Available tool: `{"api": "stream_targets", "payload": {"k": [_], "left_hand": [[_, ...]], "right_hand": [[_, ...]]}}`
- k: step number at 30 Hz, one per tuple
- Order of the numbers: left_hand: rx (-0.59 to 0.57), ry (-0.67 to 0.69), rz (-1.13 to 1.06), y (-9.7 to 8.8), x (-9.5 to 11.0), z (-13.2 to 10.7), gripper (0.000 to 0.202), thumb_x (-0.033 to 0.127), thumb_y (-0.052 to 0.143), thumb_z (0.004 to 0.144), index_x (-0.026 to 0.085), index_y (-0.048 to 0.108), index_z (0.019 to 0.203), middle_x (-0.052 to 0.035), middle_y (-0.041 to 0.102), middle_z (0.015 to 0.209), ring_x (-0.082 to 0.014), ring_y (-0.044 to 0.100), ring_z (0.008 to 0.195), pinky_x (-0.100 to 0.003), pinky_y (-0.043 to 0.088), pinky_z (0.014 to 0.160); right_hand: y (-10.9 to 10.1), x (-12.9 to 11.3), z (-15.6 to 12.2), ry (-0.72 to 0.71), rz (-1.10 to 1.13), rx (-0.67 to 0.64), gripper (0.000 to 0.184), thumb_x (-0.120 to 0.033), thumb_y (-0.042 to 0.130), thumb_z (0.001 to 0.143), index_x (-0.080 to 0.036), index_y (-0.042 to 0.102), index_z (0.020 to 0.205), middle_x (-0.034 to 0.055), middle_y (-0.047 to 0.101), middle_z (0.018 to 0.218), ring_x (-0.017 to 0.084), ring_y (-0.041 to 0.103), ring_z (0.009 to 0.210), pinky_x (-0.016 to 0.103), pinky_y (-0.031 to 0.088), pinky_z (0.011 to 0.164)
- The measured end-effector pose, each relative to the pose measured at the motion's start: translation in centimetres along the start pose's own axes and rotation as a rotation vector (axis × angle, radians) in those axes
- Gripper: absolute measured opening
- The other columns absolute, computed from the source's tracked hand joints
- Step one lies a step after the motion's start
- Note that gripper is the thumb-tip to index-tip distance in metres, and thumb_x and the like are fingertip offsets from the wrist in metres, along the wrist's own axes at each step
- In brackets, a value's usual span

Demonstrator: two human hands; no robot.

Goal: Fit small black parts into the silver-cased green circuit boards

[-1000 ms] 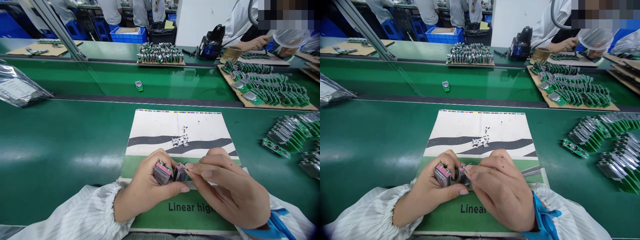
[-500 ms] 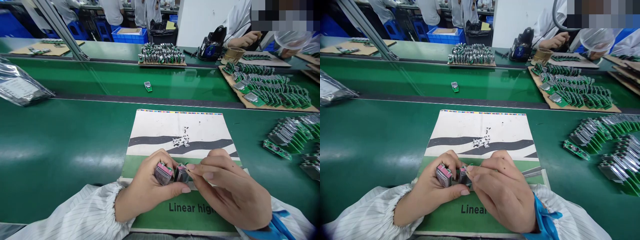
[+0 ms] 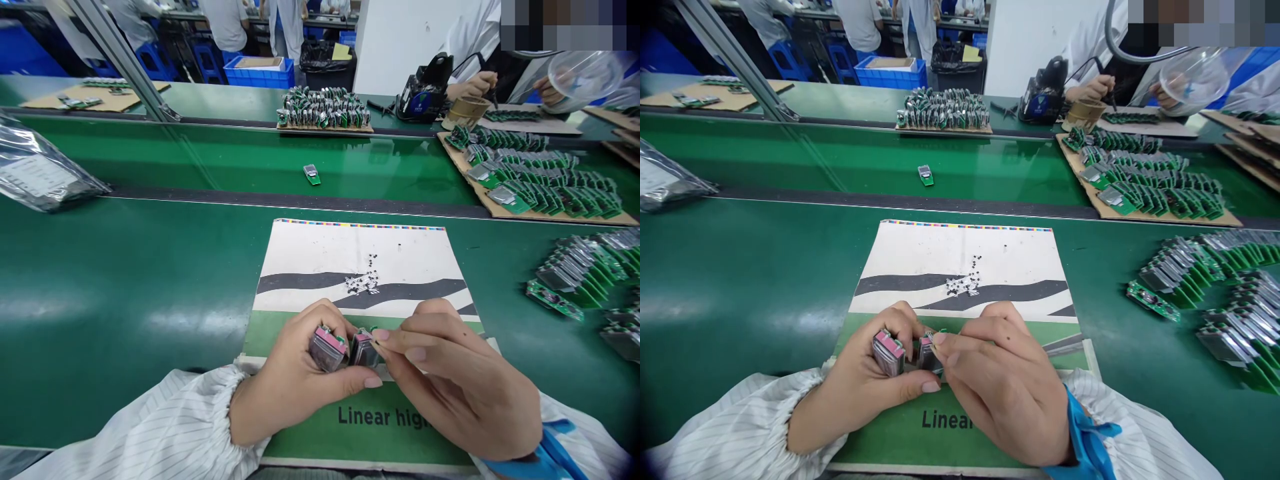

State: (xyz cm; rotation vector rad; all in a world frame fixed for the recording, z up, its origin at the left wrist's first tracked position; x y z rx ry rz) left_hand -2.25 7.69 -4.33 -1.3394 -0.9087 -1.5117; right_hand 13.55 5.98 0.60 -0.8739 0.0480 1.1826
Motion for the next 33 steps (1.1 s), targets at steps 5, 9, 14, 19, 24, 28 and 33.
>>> {"api": "stream_targets", "payload": {"k": [5,9,14,19,24,28,33], "left_hand": [[-0.003,-0.015,0.012,0.1,0.0,-0.1,0.033,0.023,0.083,0.067,0.02,0.05,0.07,0.0025,0.056,0.074,-0.0112,0.053,0.064,-0.022,0.04,0.058],[0.005,-0.019,0.003,0.0,-0.1,-0.1,0.034,0.023,0.083,0.067,0.019,0.049,0.07,0.0024,0.056,0.074,-0.0114,0.054,0.065,-0.022,0.041,0.058],[0.01,-0.027,0.02,0.0,0.0,-0.1,0.034,0.023,0.082,0.067,0.019,0.048,0.069,0.0017,0.057,0.074,-0.012,0.055,0.065,-0.023,0.041,0.059],[0.011,0.024,0.051,0.0,0.2,-0.1,0.034,0.024,0.083,0.067,0.02,0.049,0.07,0.0016,0.058,0.073,-0.0128,0.055,0.066,-0.024,0.041,0.059],[-0.002,0.053,0.088,0.0,0.3,-0.1,0.034,0.026,0.083,0.068,0.02,0.049,0.069,0.0018,0.058,0.072,-0.013,0.055,0.066,-0.025,0.042,0.059],[0.0,0.059,0.112,0.0,0.3,-0.1,0.035,0.03,0.082,0.069,0.02,0.048,0.068,0.0011,0.058,0.071,-0.0132,0.055,0.064,-0.025,0.042,0.057],[-0.003,0.093,0.142,0.1,0.5,-0.1,0.034,0.031,0.08,0.071,0.02,0.048,0.069,0.0007,0.059,0.072,-0.0127,0.056,0.064,-0.024,0.044,0.058]], "right_hand": [[0.4,0.5,-0.4,0.097,0.105,0.028,0.034,-0.003,0.053,0.087,-0.026,0.047,0.111,0.0033,0.07,0.082,0.017,0.06,0.066,0.034,0.051,0.055],[0.9,1.0,-1.0,0.183,0.22,0.063,0.033,-0.001,0.055,0.086,-0.025,0.048,0.108,0.0055,0.067,0.088,0.019,0.06,0.074,0.034,0.051,0.056],[1.3,1.3,-1.4,0.285,0.471,0.057,0.042,0.001,0.06,0.081,-0.024,0.046,0.113,0.0043,0.061,0.095,0.019,0.06,0.09,0.035,0.056,0.074],[1.5,1.7,-1.9,0.397,0.551,0.057,0.038,-0.001,0.055,0.085,-0.024,0.047,0.114,0.0056,0.06,0.099,0.019,0.06,0.097,0.036,0.057,0.08],[1.7,1.8,-2.1,0.406,0.529,0.067,0.037,-0.002,0.057,0.085,-0.025,0.048,0.113,0.005,0.058,0.097,0.018,0.062,0.095,0.032,0.058,0.08],[1.7,1.7,-2.0,0.391,0.513,0.084,0.036,-0.002,0.057,0.085,-0.025,0.048,0.112,0.0046,0.059,0.096,0.018,0.063,0.093,0.034,0.059,0.078],[1.8,1.7,-2.0,0.359,0.49,0.095,0.037,-0.001,0.058,0.084,-0.024,0.048,0.11,0.0035,0.059,0.093,0.018,0.063,0.091,0.033,0.059,0.075]]}}
Point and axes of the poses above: each hand's wrist, its own z-axis towards the middle knuckle, its own y-axis out of the palm, x = y × z, the point moved 4 cm from there along z, towards the middle knuckle
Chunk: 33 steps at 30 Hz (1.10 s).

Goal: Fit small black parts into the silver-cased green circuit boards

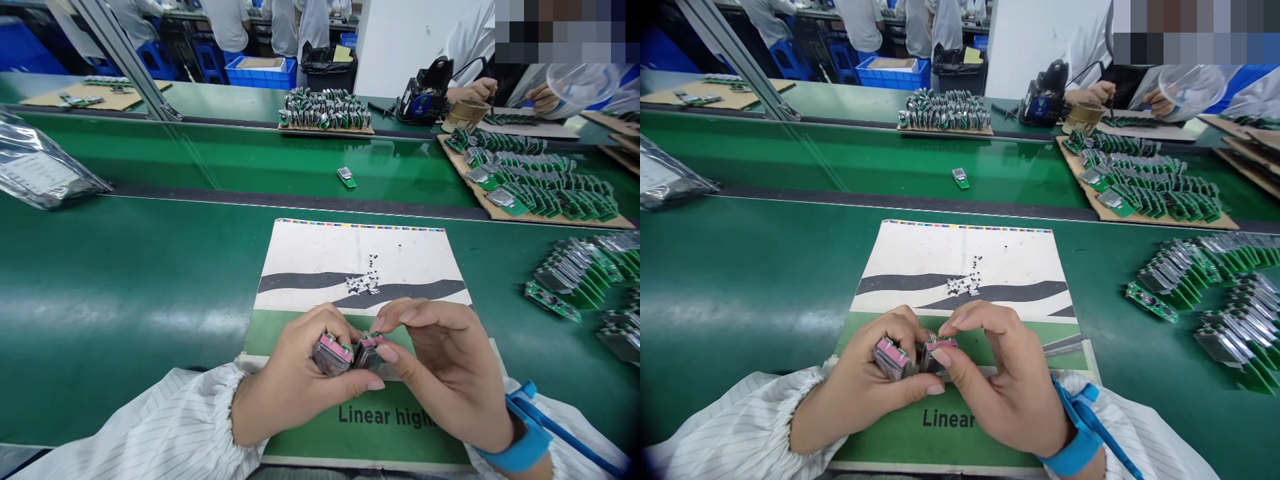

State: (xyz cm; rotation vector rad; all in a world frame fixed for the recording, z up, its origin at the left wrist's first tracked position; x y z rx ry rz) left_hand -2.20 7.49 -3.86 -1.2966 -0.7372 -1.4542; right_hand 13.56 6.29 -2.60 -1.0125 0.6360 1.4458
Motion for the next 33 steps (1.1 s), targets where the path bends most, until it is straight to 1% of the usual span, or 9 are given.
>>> {"api": "stream_targets", "payload": {"k": [7,12,16,18,21,23,25,29,33], "left_hand": [[0.015,0.072,0.086,0.0,0.1,-0.2,0.034,0.027,0.081,0.07,0.02,0.048,0.069,0.0006,0.06,0.072,-0.013,0.058,0.065,-0.023,0.045,0.057],[0.032,0.09,0.138,-0.1,0.1,-0.2,0.034,0.029,0.08,0.071,0.02,0.048,0.068,0.0003,0.062,0.07,-0.0128,0.057,0.062,-0.023,0.045,0.055],[0.033,0.092,0.106,-0.2,-0.1,0.0,0.033,0.025,0.082,0.069,0.02,0.049,0.07,0.0007,0.064,0.076,-0.0123,0.06,0.066,-0.023,0.047,0.059],[0.04,0.096,0.1,-0.4,-0.2,0.1,0.033,0.022,0.083,0.068,0.02,0.05,0.071,0.0007,0.064,0.079,-0.0126,0.062,0.07,-0.023,0.049,0.063],[0.051,0.111,0.13,-0.3,-0.6,0.3,0.032,0.023,0.083,0.068,0.02,0.051,0.071,0.0001,0.065,0.08,-0.0138,0.064,0.074,-0.024,0.05,0.066],[0.041,0.116,0.137,-0.2,-0.8,0.6,0.033,0.028,0.082,0.069,0.02,0.051,0.071,-0.001,0.068,0.083,-0.0153,0.065,0.077,-0.026,0.051,0.069],[0.019,0.113,0.108,-0.1,-1.1,1.1,0.035,0.035,0.081,0.07,0.02,0.049,0.071,-0.0037,0.071,0.09,-0.0181,0.067,0.085,-0.03,0.054,0.074],[-0.011,0.075,0.24,-1.4,-1.4,3.9,0.031,0.038,0.074,0.076,0.021,0.049,0.073,-0.0091,0.072,0.101,-0.0231,0.068,0.097,-0.037,0.053,0.084],[-0.066,-0.004,0.636,-3.7,-2.3,11.0,0.017,0.036,0.062,0.083,0.021,0.054,0.078,-0.0074,0.074,0.099,-0.0238,0.069,0.093,-0.034,0.052,0.08]], "right_hand": [[0.3,-0.2,0.3,-0.062,-0.071,-0.005,0.03,-0.002,0.054,0.087,-0.024,0.049,0.106,0.0036,0.059,0.087,0.018,0.063,0.083,0.031,0.059,0.062],[0.5,-0.3,0.4,-0.116,-0.106,-0.018,0.027,-0.005,0.055,0.088,-0.025,0.049,0.104,0.0022,0.061,0.083,0.017,0.063,0.08,0.032,0.058,0.062],[-0.5,0.3,0.7,-0.007,-0.047,-0.042,0.026,-0.009,0.056,0.089,-0.025,0.05,0.109,0.0047,0.06,0.093,0.018,0.063,0.091,0.033,0.059,0.072],[-0.9,0.8,1.0,0.085,-0.075,-0.151,0.026,-0.017,0.059,0.089,-0.025,0.051,0.113,0.0085,0.057,0.11,0.02,0.059,0.103,0.035,0.058,0.081],[-1.0,1.6,1.1,0.182,-0.208,-0.338,0.016,-0.027,0.06,0.09,-0.026,0.057,0.106,0.0095,0.052,0.123,0.023,0.054,0.115,0.039,0.055,0.088],[-1.2,1.9,1.1,0.196,-0.253,-0.358,0.008,-0.028,0.057,0.092,-0.026,0.059,0.1,0.0084,0.054,0.121,0.023,0.054,0.116,0.039,0.055,0.088],[-1.8,1.9,1.0,0.183,-0.238,-0.303,0.008,-0.027,0.053,0.095,-0.025,0.056,0.101,0.0076,0.057,0.119,0.021,0.056,0.115,0.037,0.055,0.087],[-5.6,2.0,-0.1,0.207,-0.306,-0.112,0.013,-0.028,0.043,0.098,-0.026,0.051,0.109,0.0046,0.063,0.103,0.017,0.064,0.096,0.03,0.056,0.075],[-12.6,2.6,-3.7,0.245,-0.65,0.079,0.018,-0.031,0.045,0.096,-0.024,0.058,0.106,0.0059,0.066,0.1,0.02,0.065,0.09,0.032,0.055,0.072]]}}
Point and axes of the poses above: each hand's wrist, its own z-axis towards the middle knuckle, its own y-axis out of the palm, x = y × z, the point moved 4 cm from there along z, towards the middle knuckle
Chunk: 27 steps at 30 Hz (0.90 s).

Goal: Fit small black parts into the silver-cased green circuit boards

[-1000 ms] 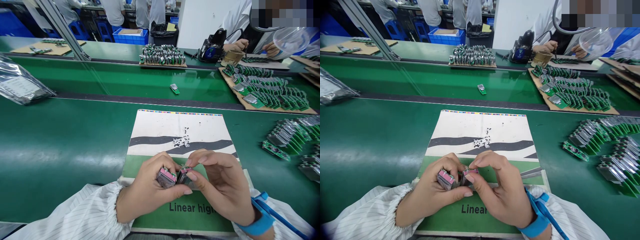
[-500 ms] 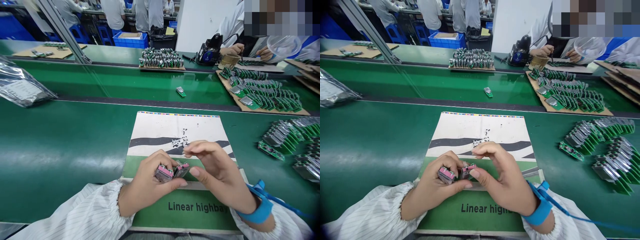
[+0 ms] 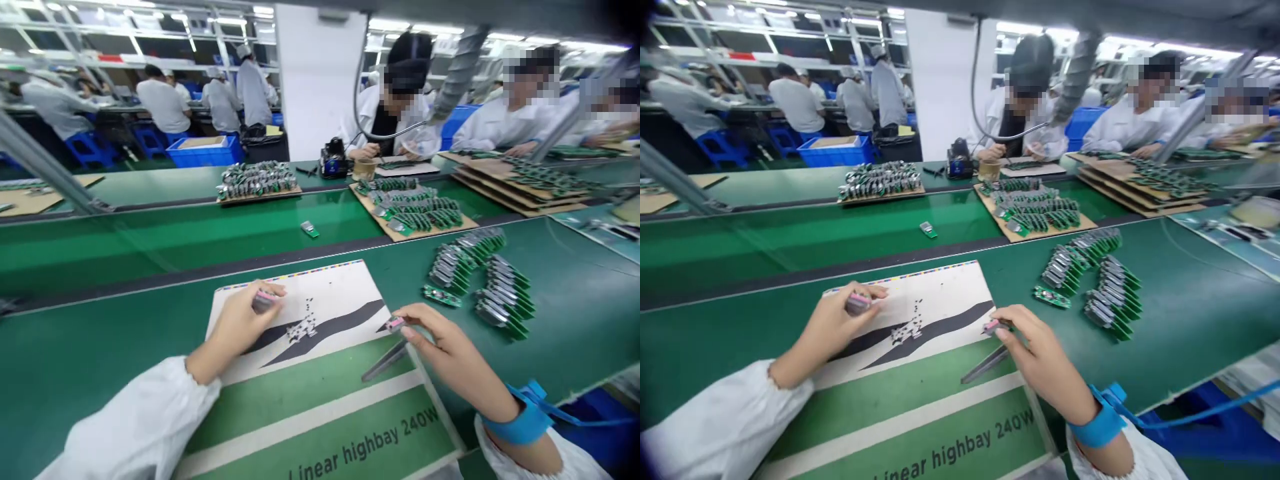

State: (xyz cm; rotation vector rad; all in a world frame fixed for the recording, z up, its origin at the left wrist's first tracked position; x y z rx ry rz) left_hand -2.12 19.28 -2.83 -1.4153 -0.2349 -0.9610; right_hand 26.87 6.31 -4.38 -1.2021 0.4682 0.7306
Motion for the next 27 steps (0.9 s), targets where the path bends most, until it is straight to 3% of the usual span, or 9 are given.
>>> {"api": "stream_targets", "payload": {"k": [3,6,9,12,16,20,24,27], "left_hand": [[-0.005,-0.074,0.209,-0.3,-1.4,7.0,0.016,0.036,0.062,0.082,0.021,0.056,0.08,-0.0056,0.074,0.089,-0.0243,0.068,0.082,-0.032,0.05,0.074],[0.01,-0.092,0.314,0.6,-1.5,13.6,0.015,0.033,0.064,0.083,0.018,0.059,0.081,-0.006,0.071,0.086,-0.0234,0.066,0.083,-0.034,0.05,0.077],[0.008,-0.14,0.386,2.5,-1.0,18.6,0.023,0.034,0.06,0.089,0.013,0.061,0.099,-0.0066,0.066,0.1,-0.02,0.063,0.091,-0.039,0.051,0.084],[-0.008,-0.223,0.398,5.0,-0.4,21.8,0.027,0.035,0.058,0.091,0.014,0.06,0.109,-0.0079,0.063,0.109,-0.0208,0.062,0.097,-0.041,0.053,0.085],[-0.039,-0.32,0.344,8.3,0.3,23.7,0.028,0.035,0.059,0.091,0.015,0.06,0.111,-0.0085,0.063,0.112,-0.0214,0.062,0.098,-0.041,0.053,0.085],[-0.015,-0.387,0.219,10.0,0.4,24.3,0.03,0.033,0.06,0.09,0.015,0.059,0.114,-0.0094,0.061,0.116,-0.0226,0.061,0.102,-0.042,0.052,0.087],[0.043,-0.411,0.008,9.7,0.3,24.2,0.031,0.032,0.06,0.091,0.015,0.057,0.116,-0.0093,0.06,0.117,-0.0228,0.061,0.102,-0.043,0.053,0.086],[0.099,-0.4,-0.187,7.9,0.6,22.9,0.03,0.03,0.059,0.091,0.014,0.057,0.115,-0.0091,0.06,0.115,-0.0217,0.061,0.099,-0.041,0.054,0.084]], "right_hand": [[-3.6,5.5,-3.2,0.132,-0.306,0.183,0.027,-0.036,0.043,0.094,-0.022,0.064,0.103,0.009,0.069,0.097,0.024,0.065,0.089,0.037,0.054,0.074],[-5.7,10.0,-6.2,0.227,-0.61,0.344,0.039,-0.043,0.037,0.093,-0.018,0.067,0.096,0.0124,0.07,0.091,0.029,0.064,0.082,0.042,0.05,0.067],[-6.1,12.2,-7.4,0.241,-0.8,0.414,0.044,-0.046,0.033,0.094,-0.018,0.067,0.089,0.0117,0.07,0.085,0.031,0.062,0.08,0.041,0.044,0.063],[-6.1,12.6,-7.2,0.226,-0.922,0.501,0.047,-0.044,0.03,0.097,-0.018,0.068,0.09,0.012,0.067,0.085,0.031,0.059,0.08,0.039,0.039,0.063],[-6.1,12.4,-7.1,0.252,-0.99,0.563,0.046,-0.046,0.033,0.097,-0.016,0.068,0.095,0.0127,0.06,0.084,0.03,0.054,0.077,0.038,0.037,0.064],[-6.5,11.3,-7.5,0.229,-0.941,0.576,0.055,-0.057,0.032,0.095,-0.014,0.066,0.096,0.0147,0.056,0.086,0.032,0.054,0.083,0.041,0.039,0.067],[-6.2,8.6,-6.6,0.146,-0.814,0.552,0.05,-0.057,0.035,0.094,-0.016,0.063,0.098,0.0148,0.055,0.09,0.031,0.054,0.083,0.043,0.039,0.069],[-4.3,5.6,-4.4,0.003,-0.617,0.401,0.034,-0.046,0.04,0.096,-0.019,0.06,0.097,0.0122,0.058,0.093,0.028,0.054,0.085,0.042,0.039,0.073]]}}
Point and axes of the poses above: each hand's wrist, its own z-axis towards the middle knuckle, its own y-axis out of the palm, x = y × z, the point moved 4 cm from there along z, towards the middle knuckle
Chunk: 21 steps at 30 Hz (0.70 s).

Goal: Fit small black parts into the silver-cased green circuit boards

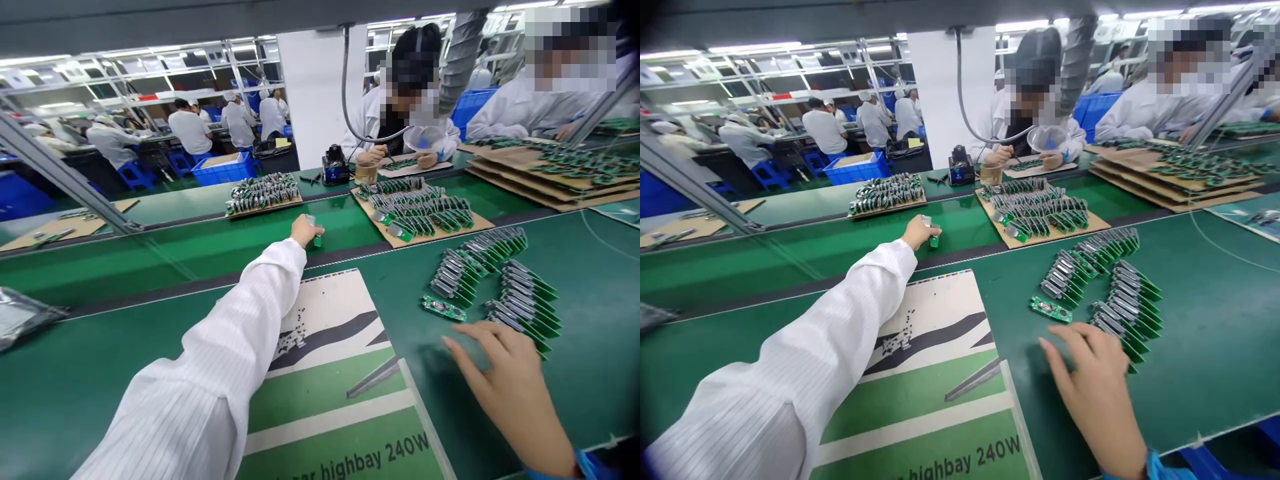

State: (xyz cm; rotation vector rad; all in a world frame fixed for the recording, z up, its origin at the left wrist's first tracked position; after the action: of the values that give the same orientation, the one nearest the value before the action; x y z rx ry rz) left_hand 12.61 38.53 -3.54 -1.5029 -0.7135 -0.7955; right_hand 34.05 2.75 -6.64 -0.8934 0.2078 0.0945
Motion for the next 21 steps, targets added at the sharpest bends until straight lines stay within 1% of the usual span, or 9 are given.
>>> {"api": "stream_targets", "payload": {"k": [2,4,6,8,11,14,16,18,21], "left_hand": [[-0.009,0.003,-0.141,-2.0,-0.1,-1.8,0.026,0.028,0.06,0.09,0.013,0.058,0.112,-0.008,0.061,0.111,-0.02,0.062,0.094,-0.039,0.055,0.08],[-0.036,-0.008,-0.28,-4.3,-0.7,-4.5,0.02,0.024,0.063,0.088,0.012,0.06,0.105,-0.0062,0.063,0.103,-0.0173,0.063,0.087,-0.034,0.055,0.075],[-0.064,-0.038,-0.412,-6.6,-1.8,-8.2,0.015,0.019,0.068,0.083,0.012,0.061,0.094,-0.0039,0.064,0.093,-0.0139,0.062,0.078,-0.027,0.053,0.068],[-0.064,-0.08,-0.533,-8.3,-3.3,-12.3,0.017,0.015,0.074,0.074,0.013,0.06,0.082,-0.0015,0.063,0.081,-0.0101,0.059,0.07,-0.02,0.047,0.06],[-0.071,-0.155,-0.675,-9.4,-6.0,-18.7,0.027,0.024,0.08,0.067,0.016,0.056,0.075,0.0015,0.059,0.071,-0.0082,0.054,0.061,-0.017,0.04,0.05],[-0.076,-0.244,-0.77,-9.2,-8.7,-23.5,0.035,0.033,0.082,0.063,0.016,0.059,0.083,-0.0001,0.061,0.075,-0.0102,0.057,0.064,-0.018,0.044,0.051],[-0.069,-0.295,-0.816,-8.9,-10.1,-25.5,0.038,0.035,0.083,0.063,0.016,0.059,0.086,-0.0014,0.063,0.08,-0.0124,0.061,0.071,-0.02,0.049,0.058],[-0.056,-0.336,-0.85,-8.8,-11.1,-26.6,0.039,0.036,0.083,0.063,0.016,0.058,0.085,-0.0012,0.063,0.082,-0.0138,0.062,0.078,-0.021,0.052,0.063],[-0.055,-0.365,-0.879,-8.7,-11.8,-27.1,0.04,0.036,0.084,0.063,0.017,0.054,0.082,-0.0004,0.063,0.081,-0.0138,0.062,0.079,-0.021,0.051,0.063]], "right_hand": [[0.9,-3.2,1.4,-0.103,0.161,-0.113,0.021,-0.036,0.045,0.096,-0.021,0.06,0.096,0.0097,0.059,0.094,0.026,0.054,0.089,0.04,0.039,0.076],[2.3,-6.6,2.8,-0.186,0.291,-0.265,0.013,-0.024,0.048,0.094,-0.021,0.061,0.094,0.0074,0.06,0.094,0.024,0.053,0.091,0.038,0.038,0.078],[4.2,-10.1,4.1,-0.273,0.371,-0.469,0.013,-0.015,0.05,0.092,-0.021,0.062,0.09,0.0053,0.061,0.093,0.022,0.053,0.091,0.036,0.037,0.079],[6.3,-13.2,5.3,-0.353,0.37,-0.638,0.013,-0.015,0.053,0.092,-0.021,0.064,0.088,0.0048,0.062,0.092,0.022,0.053,0.092,0.036,0.035,0.081],[9.3,-16.6,6.8,-0.41,0.365,-0.709,0.014,-0.015,0.056,0.091,-0.02,0.067,0.083,0.0047,0.063,0.088,0.022,0.052,0.092,0.035,0.034,0.081],[11.6,-18.3,7.5,-0.426,0.357,-0.736,0.015,-0.011,0.057,0.088,-0.019,0.067,0.08,0.0055,0.063,0.088,0.021,0.052,0.092,0.035,0.032,0.08],[12.5,-18.7,7.4,-0.426,0.347,-0.754,0.017,-0.007,0.055,0.087,-0.018,0.066,0.078,0.006,0.062,0.087,0.021,0.051,0.091,0.034,0.031,0.078],[13.0,-18.7,7.1,-0.42,0.342,-0.76,0.019,-0.005,0.053,0.087,-0.017,0.064,0.078,0.0063,0.061,0.086,0.021,0.05,0.09,0.033,0.03,0.077],[13.0,-18.3,6.7,-0.398,0.352,-0.736,0.02,-0.004,0.048,0.088,-0.016,0.06,0.077,0.0074,0.059,0.087,0.021,0.048,0.089,0.034,0.031,0.077]]}}
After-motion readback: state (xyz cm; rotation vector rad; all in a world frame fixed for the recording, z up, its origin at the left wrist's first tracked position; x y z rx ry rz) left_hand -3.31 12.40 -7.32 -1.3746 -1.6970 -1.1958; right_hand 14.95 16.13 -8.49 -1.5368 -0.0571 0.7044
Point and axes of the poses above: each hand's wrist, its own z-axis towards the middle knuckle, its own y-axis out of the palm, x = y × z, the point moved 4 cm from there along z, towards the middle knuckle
